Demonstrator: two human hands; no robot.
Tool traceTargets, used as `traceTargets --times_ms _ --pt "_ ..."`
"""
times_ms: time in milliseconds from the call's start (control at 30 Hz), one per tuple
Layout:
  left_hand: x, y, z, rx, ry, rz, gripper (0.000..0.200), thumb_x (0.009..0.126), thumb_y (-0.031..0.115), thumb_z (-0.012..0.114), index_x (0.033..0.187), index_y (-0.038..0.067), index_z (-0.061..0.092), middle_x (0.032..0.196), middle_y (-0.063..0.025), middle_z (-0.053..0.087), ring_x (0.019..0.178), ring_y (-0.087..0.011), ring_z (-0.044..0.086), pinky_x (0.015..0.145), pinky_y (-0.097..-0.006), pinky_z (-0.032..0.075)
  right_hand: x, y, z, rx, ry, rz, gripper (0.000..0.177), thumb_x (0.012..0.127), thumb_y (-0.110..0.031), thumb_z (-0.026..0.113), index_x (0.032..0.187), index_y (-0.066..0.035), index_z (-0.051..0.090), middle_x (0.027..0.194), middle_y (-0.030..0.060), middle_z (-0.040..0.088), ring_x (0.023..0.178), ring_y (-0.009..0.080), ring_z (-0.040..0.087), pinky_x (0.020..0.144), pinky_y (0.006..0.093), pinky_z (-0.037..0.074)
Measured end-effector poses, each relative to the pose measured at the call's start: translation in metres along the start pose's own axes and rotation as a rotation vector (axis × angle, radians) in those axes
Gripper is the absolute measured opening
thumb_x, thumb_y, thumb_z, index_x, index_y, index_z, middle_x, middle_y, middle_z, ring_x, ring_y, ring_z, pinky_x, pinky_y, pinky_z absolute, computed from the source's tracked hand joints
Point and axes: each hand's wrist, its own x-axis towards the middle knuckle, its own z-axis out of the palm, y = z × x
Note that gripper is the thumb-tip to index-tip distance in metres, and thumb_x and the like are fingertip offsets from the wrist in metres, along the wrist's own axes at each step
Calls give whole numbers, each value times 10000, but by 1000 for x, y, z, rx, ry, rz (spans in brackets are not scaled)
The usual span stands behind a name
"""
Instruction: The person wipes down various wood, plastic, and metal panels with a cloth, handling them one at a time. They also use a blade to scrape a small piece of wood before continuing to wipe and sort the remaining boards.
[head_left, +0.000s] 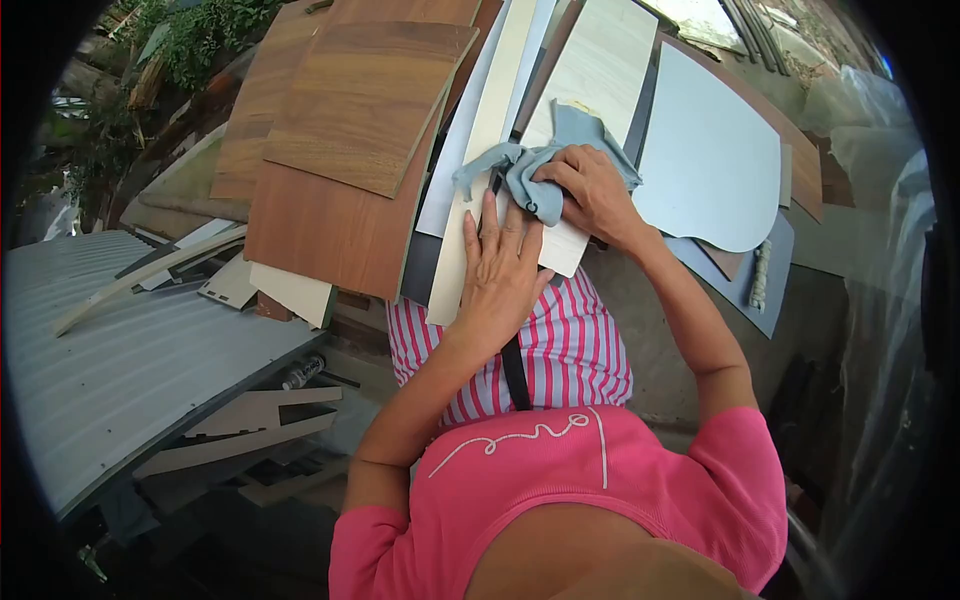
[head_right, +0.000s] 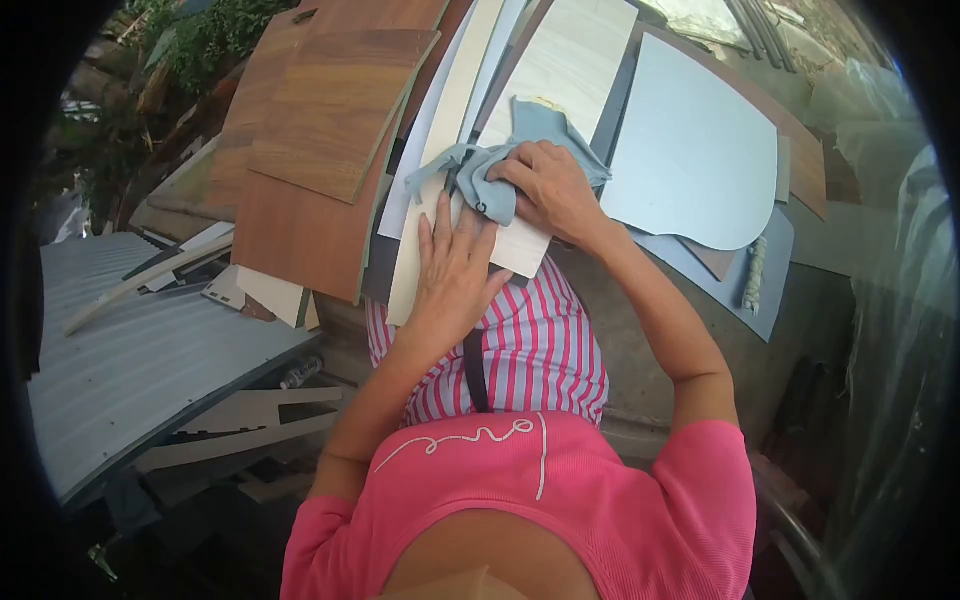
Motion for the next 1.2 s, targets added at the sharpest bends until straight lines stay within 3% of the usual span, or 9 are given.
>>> traceTargets --times_ms 200,300,467,567,700,733,900,1067,1200 --pt "-3 4 4 1 67 42 613 739 207 701 1274 51 447 1422 -251 214 1313 -486 151 1026 -626 147 74 114 -7 -152 317 91 309 749 -99 613 1056 -132 588 907 107 574 831 294 544 730 382 434" --pt "-3 7 2 17 79 29 609 739 204 702 1273 56 450 1424 -249 211 1314 -487 144 1024 -628 151 101 190 -10 -225 410 268 296 785 -229 583 1075 -173 606 986 130 592 913 331 562 773 418 446" --pt "-2 7 1 9 69 18 589 746 210 696 1269 69 464 1431 -236 211 1316 -482 146 1022 -627 161 116 248 -23 -660 587 489 331 791 -310 585 1113 -236 598 1137 131 564 1036 369 529 854 475 430" --pt "-2 8 0 -3 64 11 580 748 213 694 1265 73 472 1432 -230 214 1317 -481 147 1021 -628 162 115 255 -29 -376 505 598 333 796 -303 582 1122 -233 593 1164 138 555 1070 374 515 872 479 426" --pt "-3 7 3 -22 66 10 579 748 213 692 1266 78 472 1431 -230 217 1315 -484 147 1018 -634 160 103 234 -21 -352 511 420 296 794 -184 568 1078 -104 594 1104 166 574 992 360 546 834 440 443" --pt "-2 6 3 -24 67 5 579 748 213 692 1266 78 472 1431 -230 217 1315 -484 147 1018 -634 160 95 216 -21 -334 525 353 257 783 -93 564 1037 -61 592 1074 176 581 951 357 556 811 421 444" --pt "-1 4 4 -23 56 16 592 742 212 693 1272 81 464 1431 -237 205 1311 -491 147 1016 -638 157 42 105 -8 -178 434 253 277 756 -7 581 1027 -58 582 1127 163 557 1031 340 515 888 414 391" --pt "0 6 2 -13 30 9 593 738 209 697 1271 91 466 1434 -238 193 1315 -487 139 1017 -639 152 1 24 -3 -129 137 93 319 755 -43 614 1060 -126 569 1247 88 471 1191 290 425 983 489 326" --pt "-1 6 2 -7 20 3 595 734 207 703 1272 100 471 1436 -236 190 1321 -481 131 1018 -640 148 24 59 -11 -160 105 43 311 824 -147 585 1133 -158 560 1294 72 451 1216 278 402 998 483 315"
